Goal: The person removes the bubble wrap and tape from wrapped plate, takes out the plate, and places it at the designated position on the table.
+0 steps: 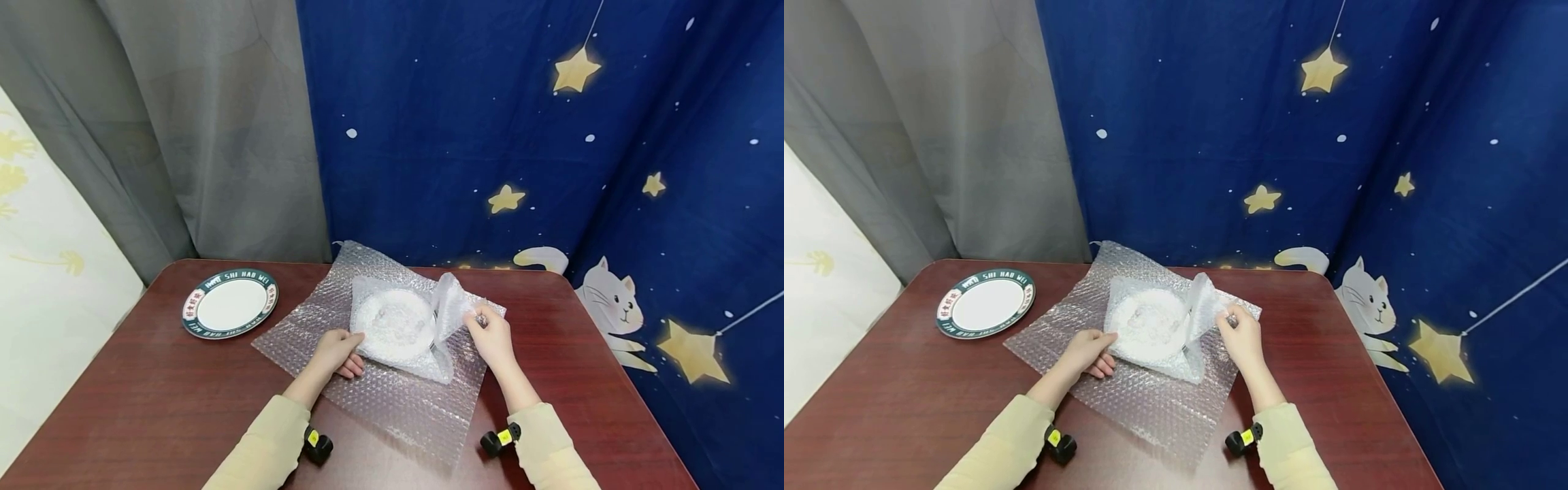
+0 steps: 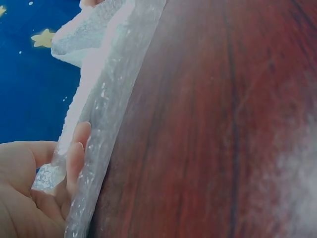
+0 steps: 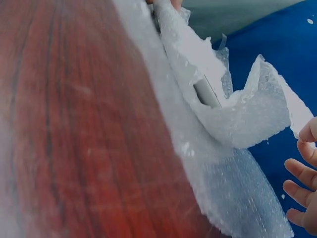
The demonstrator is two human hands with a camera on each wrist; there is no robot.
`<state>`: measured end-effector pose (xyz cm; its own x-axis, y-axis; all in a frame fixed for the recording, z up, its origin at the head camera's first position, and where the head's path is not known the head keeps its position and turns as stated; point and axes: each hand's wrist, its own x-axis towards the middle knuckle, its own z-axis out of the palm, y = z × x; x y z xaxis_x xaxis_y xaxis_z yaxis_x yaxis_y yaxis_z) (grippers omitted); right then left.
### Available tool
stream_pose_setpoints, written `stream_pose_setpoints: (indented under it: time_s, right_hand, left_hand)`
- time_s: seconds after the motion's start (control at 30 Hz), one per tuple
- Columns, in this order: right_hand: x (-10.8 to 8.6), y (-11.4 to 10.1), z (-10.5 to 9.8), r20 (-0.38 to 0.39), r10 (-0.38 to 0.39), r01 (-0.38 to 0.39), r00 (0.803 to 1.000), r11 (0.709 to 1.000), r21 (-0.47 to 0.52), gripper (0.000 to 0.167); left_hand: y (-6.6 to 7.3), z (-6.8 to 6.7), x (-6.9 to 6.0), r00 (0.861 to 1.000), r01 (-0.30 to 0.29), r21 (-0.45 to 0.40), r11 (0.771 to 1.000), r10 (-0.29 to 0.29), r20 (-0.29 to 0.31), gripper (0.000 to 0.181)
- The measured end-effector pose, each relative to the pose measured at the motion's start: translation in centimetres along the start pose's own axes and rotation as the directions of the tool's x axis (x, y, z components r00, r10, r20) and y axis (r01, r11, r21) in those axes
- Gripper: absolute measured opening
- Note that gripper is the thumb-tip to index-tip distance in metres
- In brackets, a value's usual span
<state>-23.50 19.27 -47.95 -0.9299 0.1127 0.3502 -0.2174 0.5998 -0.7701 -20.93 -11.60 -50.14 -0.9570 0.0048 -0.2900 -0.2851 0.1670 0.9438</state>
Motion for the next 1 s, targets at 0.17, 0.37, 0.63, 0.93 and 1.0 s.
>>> stream_pose_setpoints:
  time_s: [0.17, 0.37, 0.63, 0.93, 1.0]
  right_hand:
    - [-0.1, 0.8, -0.5, -0.030, 0.016, -0.017, 0.999, 1.000, -0.003, 0.010]
    - [-0.2, 1.8, -1.1, -0.039, 0.035, -0.035, 0.999, 0.999, -0.008, 0.012]
    - [-0.5, 2.9, -1.8, -0.046, 0.045, -0.047, 0.998, 0.999, -0.028, 0.011]
    - [-0.6, 4.0, -2.3, -0.058, 0.079, -0.082, 0.995, 0.995, -0.052, 0.007]
    - [-0.6, 4.2, -2.4, -0.062, 0.095, -0.099, 0.994, 0.993, -0.058, 0.007]
  left_hand:
    - [0.0, 0.1, -0.2, 1.000, -0.021, -0.056, 0.998, 0.021, 0.001, 0.027]
    - [-0.1, 0.0, -0.2, 0.999, -0.035, -0.073, 0.997, 0.033, -0.021, 0.039]
    - [-0.2, 0.0, -0.4, 0.997, -0.075, -0.076, 0.994, 0.073, -0.037, 0.048]
    - [-0.3, 0.0, -0.6, 0.992, -0.128, -0.088, 0.988, 0.128, -0.008, 0.058]
    - [-0.3, -0.1, -0.7, 0.991, -0.135, -0.086, 0.987, 0.135, -0.003, 0.057]
